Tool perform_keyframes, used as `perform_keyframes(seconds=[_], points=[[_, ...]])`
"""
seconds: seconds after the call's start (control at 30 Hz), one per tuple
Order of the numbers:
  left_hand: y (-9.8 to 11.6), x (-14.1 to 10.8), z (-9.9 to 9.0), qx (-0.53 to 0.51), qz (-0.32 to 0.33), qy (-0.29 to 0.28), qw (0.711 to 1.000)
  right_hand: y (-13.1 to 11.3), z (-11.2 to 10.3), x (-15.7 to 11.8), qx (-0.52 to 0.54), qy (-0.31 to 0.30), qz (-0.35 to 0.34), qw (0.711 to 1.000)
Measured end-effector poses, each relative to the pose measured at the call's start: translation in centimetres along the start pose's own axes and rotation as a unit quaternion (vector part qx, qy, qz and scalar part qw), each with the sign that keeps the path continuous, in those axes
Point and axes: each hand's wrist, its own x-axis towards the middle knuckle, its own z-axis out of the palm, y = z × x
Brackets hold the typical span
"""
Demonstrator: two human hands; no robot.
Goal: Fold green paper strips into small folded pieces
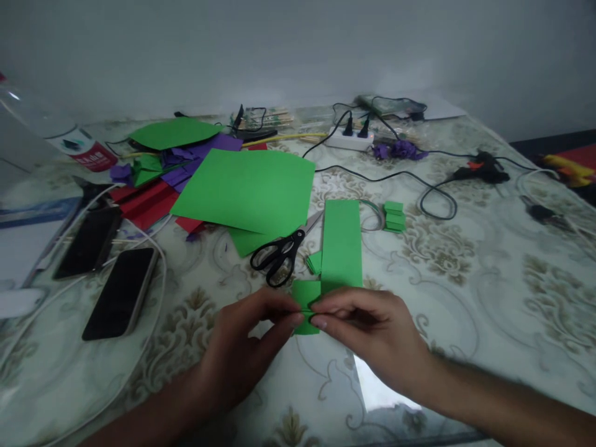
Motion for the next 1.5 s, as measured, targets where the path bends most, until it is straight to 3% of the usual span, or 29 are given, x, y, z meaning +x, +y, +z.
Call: perform_keyframes(seconds=[0.37, 1.0, 1.3, 1.5], points=[[0.06, -0.3, 0.05, 0.006, 0.005, -0.001, 1.0, -0.14, 0.01, 0.08, -0.002, 0.003, -0.031, 0.999], [-0.2, -0.44, 0.48, 0.013, 0.023, 0.032, 0.999, -0.05, 0.13, -0.11, 0.021, 0.028, 0.022, 0.999], [-0.38, -0.78, 0.48, 0.053, 0.046, 0.018, 0.997, 0.16, 0.49, 0.1, 0.149, -0.013, 0.066, 0.987], [-0.29, -0.77, 0.65, -0.018, -0.016, 0.008, 1.0, -0.05, 0.46, -0.07, 0.148, 0.011, 0.048, 0.988]])
